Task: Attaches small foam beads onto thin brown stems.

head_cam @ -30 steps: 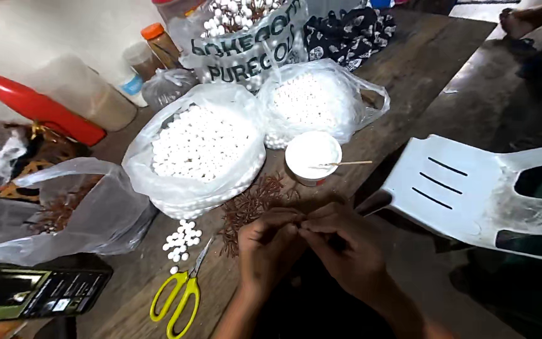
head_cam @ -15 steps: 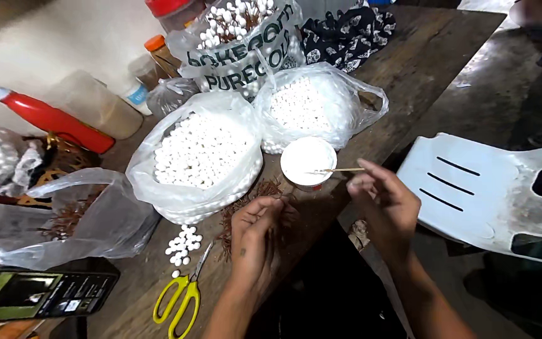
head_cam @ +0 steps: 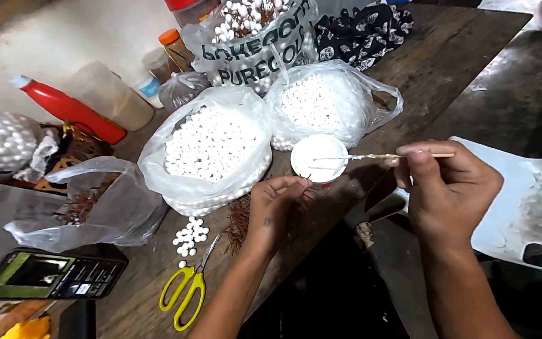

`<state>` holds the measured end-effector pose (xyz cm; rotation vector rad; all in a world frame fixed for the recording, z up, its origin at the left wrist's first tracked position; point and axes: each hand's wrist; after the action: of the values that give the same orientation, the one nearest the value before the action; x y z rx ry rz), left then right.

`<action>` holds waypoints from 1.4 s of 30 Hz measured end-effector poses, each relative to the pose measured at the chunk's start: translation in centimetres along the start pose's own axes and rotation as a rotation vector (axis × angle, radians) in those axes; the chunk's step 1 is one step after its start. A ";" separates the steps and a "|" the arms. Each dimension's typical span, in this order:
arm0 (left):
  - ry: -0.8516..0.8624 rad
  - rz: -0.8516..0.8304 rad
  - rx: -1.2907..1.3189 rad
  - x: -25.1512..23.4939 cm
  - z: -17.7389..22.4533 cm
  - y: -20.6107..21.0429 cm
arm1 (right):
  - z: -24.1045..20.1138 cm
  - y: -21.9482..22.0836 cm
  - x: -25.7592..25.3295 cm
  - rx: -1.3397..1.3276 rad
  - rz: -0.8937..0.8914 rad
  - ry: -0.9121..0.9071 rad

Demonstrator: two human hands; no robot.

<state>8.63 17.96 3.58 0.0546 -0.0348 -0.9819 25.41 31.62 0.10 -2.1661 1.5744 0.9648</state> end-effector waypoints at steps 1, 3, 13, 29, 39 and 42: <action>0.002 0.008 -0.027 0.0 0.0 0.2 | -0.1 -0.1 0.1 -0.020 0.001 0.002; 0.012 0.020 -0.067 -0.1 0.1 0.3 | -0.3 -0.3 0.3 -0.048 0.003 -0.002; 0.038 -0.002 -0.133 0.0 0.1 0.1 | -0.8 -0.2 0.9 -0.071 -0.023 -0.012; 0.151 -0.046 -0.190 0.4 -0.1 -0.3 | -1.7 0.0 0.6 -0.039 -0.066 -0.056; 0.151 -0.052 -0.167 0.4 -0.4 -0.7 | -0.9 -0.5 0.3 0.045 -0.038 -0.064; 0.157 -0.047 -0.148 0.5 -0.6 -0.9 | -1.2 -0.6 -0.1 0.019 -0.055 -0.047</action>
<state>8.18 17.07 2.95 -0.0037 0.1833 -1.0216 26.36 31.15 0.98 -2.1462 1.4893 0.9727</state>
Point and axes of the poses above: each hand's wrist, its own x-axis away from the middle knuckle, its own y-axis out of the palm, z = x × y
